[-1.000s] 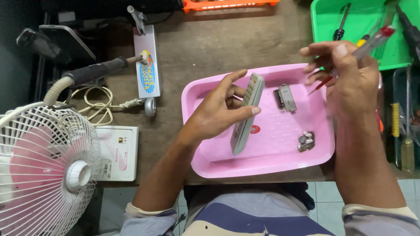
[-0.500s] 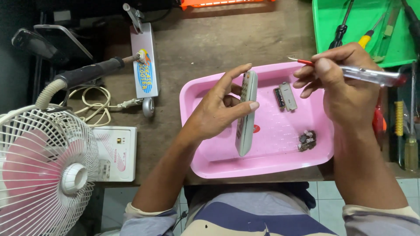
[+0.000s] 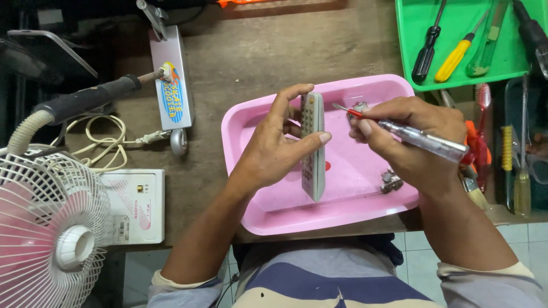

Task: Disassembling a remote control by removing screws with a screwdriver and prying the casing apart to inspect internal components.

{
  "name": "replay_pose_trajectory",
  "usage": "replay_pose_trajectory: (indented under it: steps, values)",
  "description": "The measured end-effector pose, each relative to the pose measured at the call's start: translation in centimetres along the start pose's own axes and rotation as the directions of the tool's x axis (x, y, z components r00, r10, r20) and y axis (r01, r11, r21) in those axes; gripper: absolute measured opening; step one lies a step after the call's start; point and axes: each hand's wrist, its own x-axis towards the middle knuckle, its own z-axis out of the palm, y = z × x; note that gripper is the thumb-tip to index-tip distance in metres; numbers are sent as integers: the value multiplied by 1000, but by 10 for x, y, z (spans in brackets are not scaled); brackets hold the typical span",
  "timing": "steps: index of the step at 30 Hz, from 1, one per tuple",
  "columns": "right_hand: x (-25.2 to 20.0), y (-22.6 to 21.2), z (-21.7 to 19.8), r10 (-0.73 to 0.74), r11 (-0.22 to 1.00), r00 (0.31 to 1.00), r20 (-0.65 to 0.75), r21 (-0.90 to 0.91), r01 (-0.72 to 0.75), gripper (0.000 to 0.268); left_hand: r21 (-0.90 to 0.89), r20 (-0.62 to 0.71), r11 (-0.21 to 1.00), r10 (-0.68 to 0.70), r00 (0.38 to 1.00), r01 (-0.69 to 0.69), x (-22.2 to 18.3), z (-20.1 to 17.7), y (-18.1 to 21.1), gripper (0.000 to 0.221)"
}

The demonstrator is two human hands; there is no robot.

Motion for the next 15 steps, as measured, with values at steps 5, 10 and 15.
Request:
replay_pose_trajectory:
  steps: [5, 10, 15]
  values:
    - [-11, 8, 8, 33, 999, 997, 74, -35, -30, 11, 15, -11, 999, 31, 999, -31, 0, 1, -2, 61]
    - [-6, 3, 10, -135, 969, 990, 29, -203, 138, 13, 20, -7, 999, 49, 999, -49, -2, 1, 0, 59]
    - [-8, 5, 10, -101, 981, 994, 48, -162, 108, 12, -18, 4, 999, 36, 999, -36, -4, 0, 6, 58]
